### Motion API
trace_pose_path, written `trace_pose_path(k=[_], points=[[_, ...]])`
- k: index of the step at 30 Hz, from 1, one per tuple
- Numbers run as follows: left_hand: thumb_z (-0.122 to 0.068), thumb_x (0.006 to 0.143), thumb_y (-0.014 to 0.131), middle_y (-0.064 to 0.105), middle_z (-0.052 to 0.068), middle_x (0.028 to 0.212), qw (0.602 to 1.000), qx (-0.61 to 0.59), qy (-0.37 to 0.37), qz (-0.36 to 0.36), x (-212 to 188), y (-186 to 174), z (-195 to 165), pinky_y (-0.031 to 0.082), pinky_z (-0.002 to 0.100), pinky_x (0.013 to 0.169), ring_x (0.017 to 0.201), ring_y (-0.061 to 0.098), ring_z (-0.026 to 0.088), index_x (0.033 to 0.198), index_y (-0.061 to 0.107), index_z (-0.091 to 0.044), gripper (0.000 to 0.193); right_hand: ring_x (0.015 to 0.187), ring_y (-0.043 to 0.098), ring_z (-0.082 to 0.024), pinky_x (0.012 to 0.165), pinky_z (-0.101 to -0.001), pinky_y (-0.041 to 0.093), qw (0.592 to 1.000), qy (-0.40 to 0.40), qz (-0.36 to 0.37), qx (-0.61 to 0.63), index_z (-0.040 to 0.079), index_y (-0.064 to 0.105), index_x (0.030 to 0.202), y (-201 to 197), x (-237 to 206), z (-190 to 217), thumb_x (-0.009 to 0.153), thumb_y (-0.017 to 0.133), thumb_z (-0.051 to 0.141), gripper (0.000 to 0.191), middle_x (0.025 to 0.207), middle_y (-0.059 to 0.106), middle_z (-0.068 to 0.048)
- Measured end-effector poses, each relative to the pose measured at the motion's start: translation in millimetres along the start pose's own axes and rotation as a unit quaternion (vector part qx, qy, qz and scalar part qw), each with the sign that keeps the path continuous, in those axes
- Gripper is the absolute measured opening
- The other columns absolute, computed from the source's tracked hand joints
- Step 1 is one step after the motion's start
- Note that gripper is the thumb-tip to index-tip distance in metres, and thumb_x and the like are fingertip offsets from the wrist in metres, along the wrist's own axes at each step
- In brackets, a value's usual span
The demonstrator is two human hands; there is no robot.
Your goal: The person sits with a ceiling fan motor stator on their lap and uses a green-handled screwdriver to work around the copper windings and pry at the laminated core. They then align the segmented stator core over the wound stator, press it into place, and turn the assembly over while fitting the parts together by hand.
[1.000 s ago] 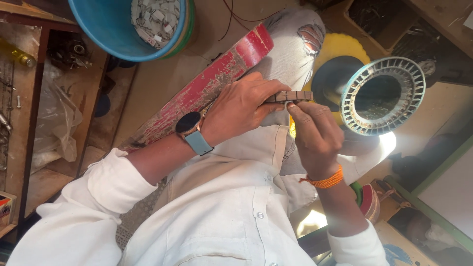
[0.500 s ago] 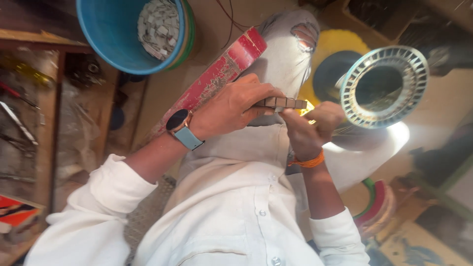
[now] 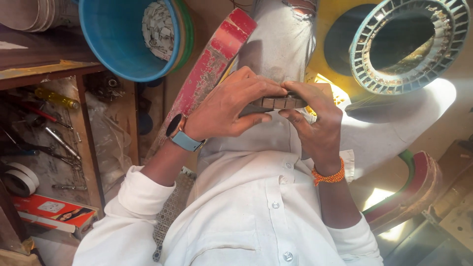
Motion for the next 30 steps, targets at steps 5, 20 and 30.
trace_pose_path(k=[5, 20, 30], points=[[-0.019, 0.082, 0.091, 0.068, 0.004, 0.115, 0.997, -0.012, -0.064, -0.048, -3.8, 12.8, 4.7, 0.050, 0.038, 0.090, 0.101, 0.057, 0.026, 0.128, 0.064, -0.009, 0.054, 0.116, 0.064, -0.026, 0.099, -0.0363, 0.054, 0.999, -0.020, 0.023, -0.021, 0.006, 0.069, 0.131, -2.9, 3.8, 2.4, 0.090, 0.081, 0.012, 0.043, 0.126, 0.072, -0.010], [-0.007, 0.077, 0.086, 0.071, 0.003, 0.111, 0.990, -0.004, -0.092, -0.108, -6.0, 24.0, -0.7, 0.052, 0.036, 0.085, 0.097, 0.061, 0.026, 0.120, 0.068, -0.009, 0.047, 0.127, 0.065, -0.029, 0.109, -0.0386, 0.053, 1.000, -0.006, 0.009, 0.003, 0.005, 0.066, 0.135, -1.8, 0.2, 1.5, 0.092, 0.076, 0.005, 0.045, 0.135, 0.070, -0.012], [-0.009, 0.077, 0.086, 0.070, 0.008, 0.120, 0.972, 0.050, -0.065, -0.220, -20.5, 47.9, -1.2, 0.052, 0.042, 0.099, 0.110, 0.066, 0.028, 0.124, 0.064, -0.006, 0.053, 0.132, 0.065, -0.030, 0.114, -0.0398, 0.052, 0.999, 0.004, -0.019, -0.031, 0.004, 0.063, 0.139, -2.2, -2.2, -0.7, 0.096, 0.076, 0.025, 0.050, 0.137, 0.068, -0.014]])
Point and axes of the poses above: each hand's wrist, its own x-axis towards the middle knuckle, its own y-axis out of the palm, z = x × y, the point moved 2 cm from there along x, towards the middle knuckle
